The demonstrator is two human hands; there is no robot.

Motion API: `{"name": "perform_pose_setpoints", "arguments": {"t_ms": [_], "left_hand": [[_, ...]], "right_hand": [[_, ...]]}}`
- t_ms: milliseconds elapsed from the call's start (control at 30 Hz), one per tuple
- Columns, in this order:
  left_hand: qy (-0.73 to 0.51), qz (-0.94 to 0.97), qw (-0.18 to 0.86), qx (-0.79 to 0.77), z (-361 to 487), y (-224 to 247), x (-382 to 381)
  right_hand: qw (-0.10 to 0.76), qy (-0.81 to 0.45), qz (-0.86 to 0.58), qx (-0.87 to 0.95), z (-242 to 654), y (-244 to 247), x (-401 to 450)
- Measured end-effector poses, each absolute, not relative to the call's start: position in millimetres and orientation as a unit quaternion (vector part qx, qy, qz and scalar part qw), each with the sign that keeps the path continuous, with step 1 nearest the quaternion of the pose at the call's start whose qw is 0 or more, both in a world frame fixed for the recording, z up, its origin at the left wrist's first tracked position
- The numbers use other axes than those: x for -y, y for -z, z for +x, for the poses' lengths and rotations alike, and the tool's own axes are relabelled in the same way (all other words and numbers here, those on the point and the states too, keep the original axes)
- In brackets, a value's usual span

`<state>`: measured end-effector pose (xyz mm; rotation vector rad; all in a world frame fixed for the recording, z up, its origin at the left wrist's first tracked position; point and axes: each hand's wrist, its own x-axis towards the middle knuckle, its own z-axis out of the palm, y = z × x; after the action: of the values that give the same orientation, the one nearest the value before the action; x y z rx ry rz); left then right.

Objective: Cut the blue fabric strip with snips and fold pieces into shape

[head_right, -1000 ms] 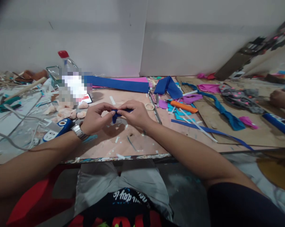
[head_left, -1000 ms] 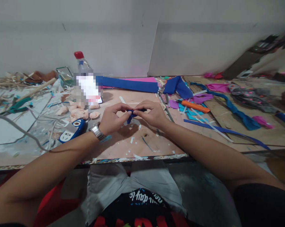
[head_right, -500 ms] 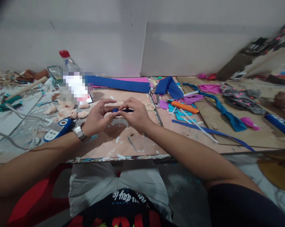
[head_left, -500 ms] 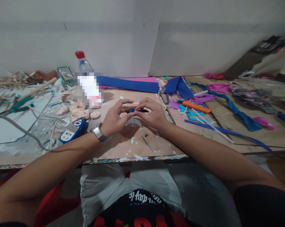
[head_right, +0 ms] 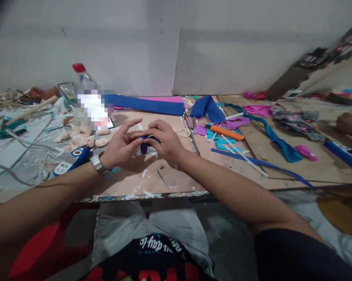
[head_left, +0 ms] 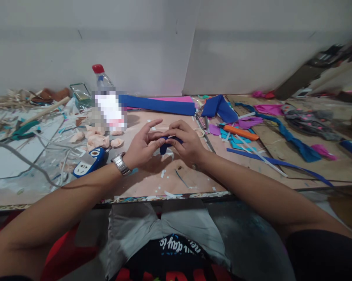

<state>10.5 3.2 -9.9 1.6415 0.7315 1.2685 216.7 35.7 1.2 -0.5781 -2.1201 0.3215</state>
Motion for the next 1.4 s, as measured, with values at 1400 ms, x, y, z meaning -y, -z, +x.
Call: {"name": "perform_pose_setpoints", "arguments": {"t_ms": [1400], "left_hand": [[-0.538, 0.630, 0.407, -0.385, 10.3, 7.0, -5.8]], "right_hand": [[0.514, -0.238, -0.245, 0.787, 211.5, 2.1, -36.6]]}}
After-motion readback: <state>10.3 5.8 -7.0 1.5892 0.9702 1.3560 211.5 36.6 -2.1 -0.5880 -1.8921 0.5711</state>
